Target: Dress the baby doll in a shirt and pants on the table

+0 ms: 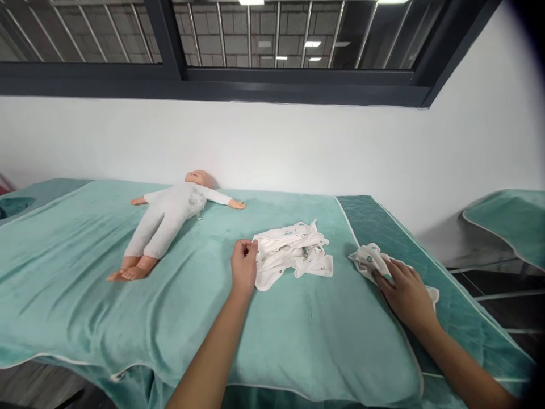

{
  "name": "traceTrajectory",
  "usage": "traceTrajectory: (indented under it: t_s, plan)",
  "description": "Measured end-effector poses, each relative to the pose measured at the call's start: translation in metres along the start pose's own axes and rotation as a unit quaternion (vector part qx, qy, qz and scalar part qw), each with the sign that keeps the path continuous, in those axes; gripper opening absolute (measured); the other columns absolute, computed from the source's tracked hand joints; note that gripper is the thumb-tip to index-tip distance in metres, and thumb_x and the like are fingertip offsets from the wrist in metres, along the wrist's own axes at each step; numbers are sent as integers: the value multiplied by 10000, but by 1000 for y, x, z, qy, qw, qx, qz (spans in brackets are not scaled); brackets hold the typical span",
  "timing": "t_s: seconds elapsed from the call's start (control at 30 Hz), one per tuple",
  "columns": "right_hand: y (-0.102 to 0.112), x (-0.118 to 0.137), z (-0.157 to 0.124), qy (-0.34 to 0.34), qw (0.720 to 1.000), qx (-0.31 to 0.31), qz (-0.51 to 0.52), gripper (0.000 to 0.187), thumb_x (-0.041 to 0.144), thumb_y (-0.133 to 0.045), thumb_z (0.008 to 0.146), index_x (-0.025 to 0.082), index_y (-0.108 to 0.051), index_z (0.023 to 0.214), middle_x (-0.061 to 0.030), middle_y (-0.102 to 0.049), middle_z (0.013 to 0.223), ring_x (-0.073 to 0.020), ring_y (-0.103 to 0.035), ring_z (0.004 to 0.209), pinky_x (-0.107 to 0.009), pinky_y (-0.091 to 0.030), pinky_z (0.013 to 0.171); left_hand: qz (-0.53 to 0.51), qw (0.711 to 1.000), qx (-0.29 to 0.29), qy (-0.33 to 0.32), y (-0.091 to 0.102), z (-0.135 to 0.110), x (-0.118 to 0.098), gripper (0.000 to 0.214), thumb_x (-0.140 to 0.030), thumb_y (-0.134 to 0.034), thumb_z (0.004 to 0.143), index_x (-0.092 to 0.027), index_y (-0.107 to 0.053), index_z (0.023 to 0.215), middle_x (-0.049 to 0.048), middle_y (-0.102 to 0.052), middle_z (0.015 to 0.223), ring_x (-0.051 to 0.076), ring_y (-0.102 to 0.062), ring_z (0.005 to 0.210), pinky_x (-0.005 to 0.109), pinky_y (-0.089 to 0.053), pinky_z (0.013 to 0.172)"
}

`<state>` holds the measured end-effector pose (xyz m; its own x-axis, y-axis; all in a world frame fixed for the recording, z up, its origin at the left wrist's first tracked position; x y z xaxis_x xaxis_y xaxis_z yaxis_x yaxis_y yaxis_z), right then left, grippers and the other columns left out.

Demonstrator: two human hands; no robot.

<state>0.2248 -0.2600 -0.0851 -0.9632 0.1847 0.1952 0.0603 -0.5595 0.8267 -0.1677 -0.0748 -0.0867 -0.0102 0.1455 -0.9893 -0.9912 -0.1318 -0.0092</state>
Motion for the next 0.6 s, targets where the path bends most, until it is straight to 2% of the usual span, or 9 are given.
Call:
traceTrajectory:
  t_s: [0.13,0.27,0.4,0.47,0.53,0.6]
  plan:
    - [-2,1,-4,-5,999,15,-38,661,619,-505,894,188,-505,1395,-151,-602,1306,-384,-538,1187,-511,-478,949,0,1000,3,-3,-1,2,1,239,-431,-611,846,-206,-543,804,-47,-461,700,110,-429,650,227,-356,617]
    - [-3,-9,0,-13,999,33,-18,526,544,-491,923,213,-567,1325,-128,-637,1237,-348,-587,1110,-477,-481,919,-2,1000,10,4,-2,3,2,246,-430,-620,848,-202,-547,795,-43,-468,707,109,-428,659,227,-354,620]
    - [-2,-20,15,-40,997,57,20,400,446,-520,894,256,-613,1233,-98,-672,1135,-326,-633,1025,-425,-491,812,-1,1000,14,7,-3,2,2,240,-424,-619,851,-203,-542,795,-45,-466,705,108,-420,659,226,-345,615]
    - [8,-28,29,-67,996,40,37,340,441,-537,868,269,-645,1140,-100,-685,1073,-331,-647,959,-419,-478,754,1,1000,14,7,-3,2,2,240,-422,-619,851,-202,-542,796,-46,-461,702,107,-414,656,227,-341,612]
    - [24,-36,44,-93,995,-9,36,304,451,-525,870,269,-658,1073,-123,-687,1024,-343,-641,919,-432,-451,733,1,1000,15,7,-3,3,2,238,-422,-619,852,-202,-546,801,-46,-459,699,106,-411,653,227,-340,609]
    - [30,-41,53,-113,993,-39,17,303,455,-497,887,255,-657,1049,-147,-682,987,-348,-629,894,-438,-426,716,-1,1000,15,7,-3,3,2,227,-413,-620,851,-203,-548,805,-47,-458,698,106,-413,650,227,-340,607]
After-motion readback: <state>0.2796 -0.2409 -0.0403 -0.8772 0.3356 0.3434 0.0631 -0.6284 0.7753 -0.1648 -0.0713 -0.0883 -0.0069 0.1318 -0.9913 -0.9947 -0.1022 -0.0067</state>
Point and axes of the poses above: each hand's wrist, its own z-axis towards the middle knuckle, its own y-axis out of the back of the hand, x = y × z, the point moved 10 cm from there along z, towards the middle knuckle
